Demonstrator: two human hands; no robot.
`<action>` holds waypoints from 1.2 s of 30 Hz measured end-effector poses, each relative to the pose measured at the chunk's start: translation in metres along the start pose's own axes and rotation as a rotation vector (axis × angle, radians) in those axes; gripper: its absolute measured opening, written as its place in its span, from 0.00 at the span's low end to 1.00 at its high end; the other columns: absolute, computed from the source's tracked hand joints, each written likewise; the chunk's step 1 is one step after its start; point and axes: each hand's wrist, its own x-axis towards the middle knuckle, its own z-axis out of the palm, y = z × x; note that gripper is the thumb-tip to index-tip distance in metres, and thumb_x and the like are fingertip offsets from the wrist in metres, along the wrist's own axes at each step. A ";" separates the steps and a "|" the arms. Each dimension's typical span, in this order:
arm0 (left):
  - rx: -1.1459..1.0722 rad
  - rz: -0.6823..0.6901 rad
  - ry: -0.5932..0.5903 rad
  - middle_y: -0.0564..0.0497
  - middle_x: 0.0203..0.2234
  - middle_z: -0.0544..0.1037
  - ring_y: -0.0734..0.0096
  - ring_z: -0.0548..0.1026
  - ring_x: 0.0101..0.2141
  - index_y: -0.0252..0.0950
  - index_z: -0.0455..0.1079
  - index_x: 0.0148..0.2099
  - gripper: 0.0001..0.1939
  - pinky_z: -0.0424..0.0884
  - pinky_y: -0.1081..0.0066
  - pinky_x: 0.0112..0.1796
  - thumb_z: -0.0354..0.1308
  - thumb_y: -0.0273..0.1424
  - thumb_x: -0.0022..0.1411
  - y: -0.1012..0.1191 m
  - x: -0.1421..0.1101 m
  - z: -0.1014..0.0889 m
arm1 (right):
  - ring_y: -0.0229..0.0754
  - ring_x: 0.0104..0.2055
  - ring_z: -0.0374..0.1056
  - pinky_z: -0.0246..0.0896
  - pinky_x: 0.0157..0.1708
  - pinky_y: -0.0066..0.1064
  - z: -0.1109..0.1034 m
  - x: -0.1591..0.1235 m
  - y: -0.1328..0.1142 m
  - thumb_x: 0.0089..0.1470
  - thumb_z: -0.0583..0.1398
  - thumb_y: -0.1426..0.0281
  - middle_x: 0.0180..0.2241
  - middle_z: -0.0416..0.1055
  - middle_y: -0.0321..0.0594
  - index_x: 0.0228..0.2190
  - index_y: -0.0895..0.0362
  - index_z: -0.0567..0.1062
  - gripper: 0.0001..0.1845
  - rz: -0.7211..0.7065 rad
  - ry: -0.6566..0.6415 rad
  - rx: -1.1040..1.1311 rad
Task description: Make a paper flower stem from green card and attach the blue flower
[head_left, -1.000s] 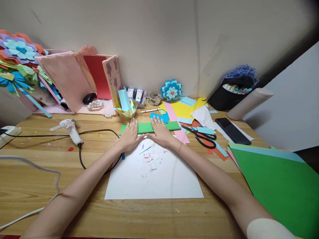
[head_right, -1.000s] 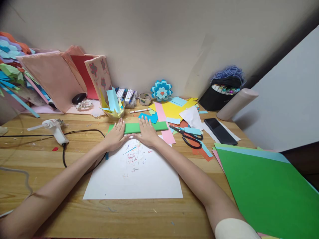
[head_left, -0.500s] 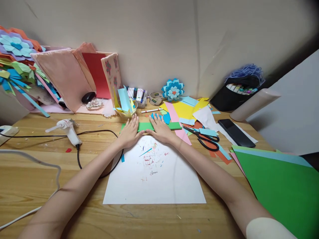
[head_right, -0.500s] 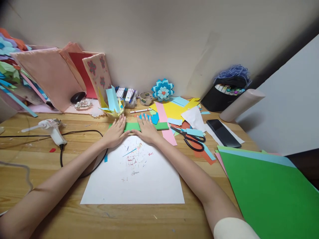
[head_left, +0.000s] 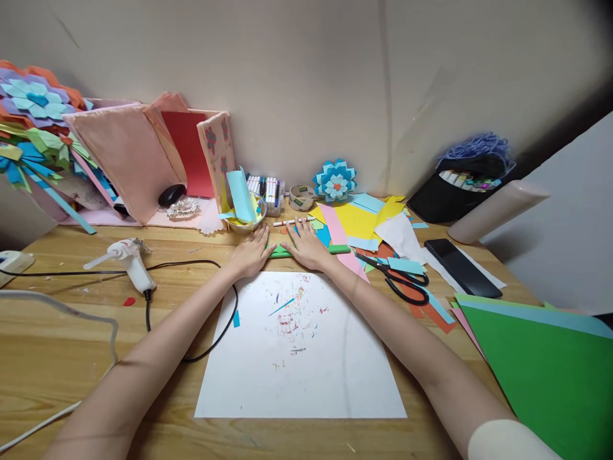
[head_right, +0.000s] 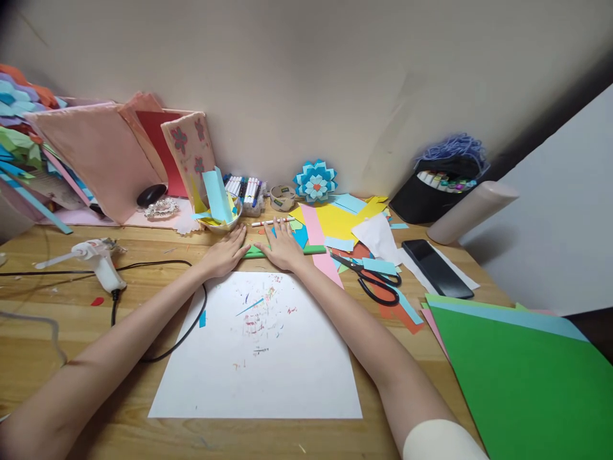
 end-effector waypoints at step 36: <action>-0.292 0.120 0.188 0.46 0.51 0.63 0.67 0.63 0.51 0.36 0.64 0.48 0.16 0.61 0.66 0.50 0.41 0.33 0.62 -0.012 0.044 0.004 | 0.48 0.63 0.34 0.27 0.59 0.43 0.000 0.049 0.016 0.55 0.38 0.49 0.62 0.42 0.46 0.57 0.59 0.54 0.37 0.007 0.139 0.059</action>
